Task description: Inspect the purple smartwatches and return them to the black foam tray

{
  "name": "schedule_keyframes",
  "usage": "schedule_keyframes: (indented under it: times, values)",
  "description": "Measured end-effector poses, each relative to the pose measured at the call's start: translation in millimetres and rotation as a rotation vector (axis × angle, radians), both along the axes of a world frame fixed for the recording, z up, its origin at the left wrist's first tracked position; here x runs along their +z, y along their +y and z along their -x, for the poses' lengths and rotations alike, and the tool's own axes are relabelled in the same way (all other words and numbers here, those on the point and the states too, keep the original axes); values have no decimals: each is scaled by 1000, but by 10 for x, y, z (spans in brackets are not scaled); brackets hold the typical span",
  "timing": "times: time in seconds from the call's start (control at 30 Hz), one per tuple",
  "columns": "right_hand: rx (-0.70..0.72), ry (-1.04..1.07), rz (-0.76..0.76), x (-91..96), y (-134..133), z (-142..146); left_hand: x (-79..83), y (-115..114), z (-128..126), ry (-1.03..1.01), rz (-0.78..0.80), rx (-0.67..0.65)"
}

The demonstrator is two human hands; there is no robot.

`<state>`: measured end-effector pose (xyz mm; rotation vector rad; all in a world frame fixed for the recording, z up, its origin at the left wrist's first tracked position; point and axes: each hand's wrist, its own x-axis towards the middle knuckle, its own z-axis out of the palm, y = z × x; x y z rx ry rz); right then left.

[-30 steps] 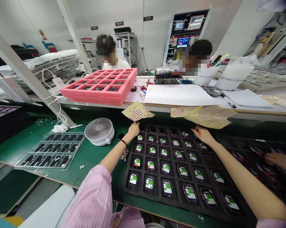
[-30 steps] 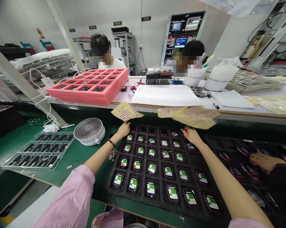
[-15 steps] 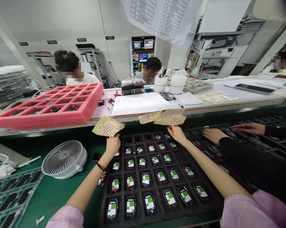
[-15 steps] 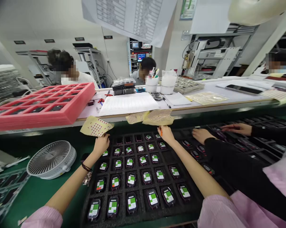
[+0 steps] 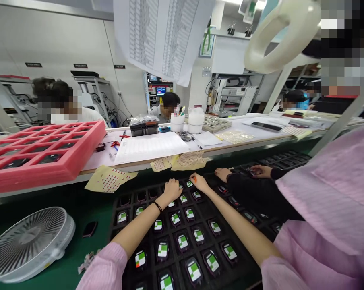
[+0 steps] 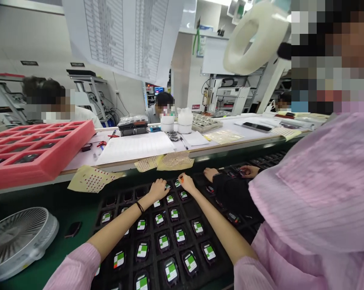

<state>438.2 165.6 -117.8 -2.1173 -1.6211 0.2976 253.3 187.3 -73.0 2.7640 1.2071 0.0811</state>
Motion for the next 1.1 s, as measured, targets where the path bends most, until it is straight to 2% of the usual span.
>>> schedule_keyframes:
  times: [0.17,0.43,0.73,1.1]
  values:
    - [42,104,-29,17,31,-53,34,84,-197,95,27,77]
    - [156,162,-84,33,29,-80,152,273,-445,266,125,114]
    - [179,205,-207,-46,53,-73,184,212,-313,224,85,93]
    - [204,269,-258,-137,101,-129,237,279,-414,280,109,96]
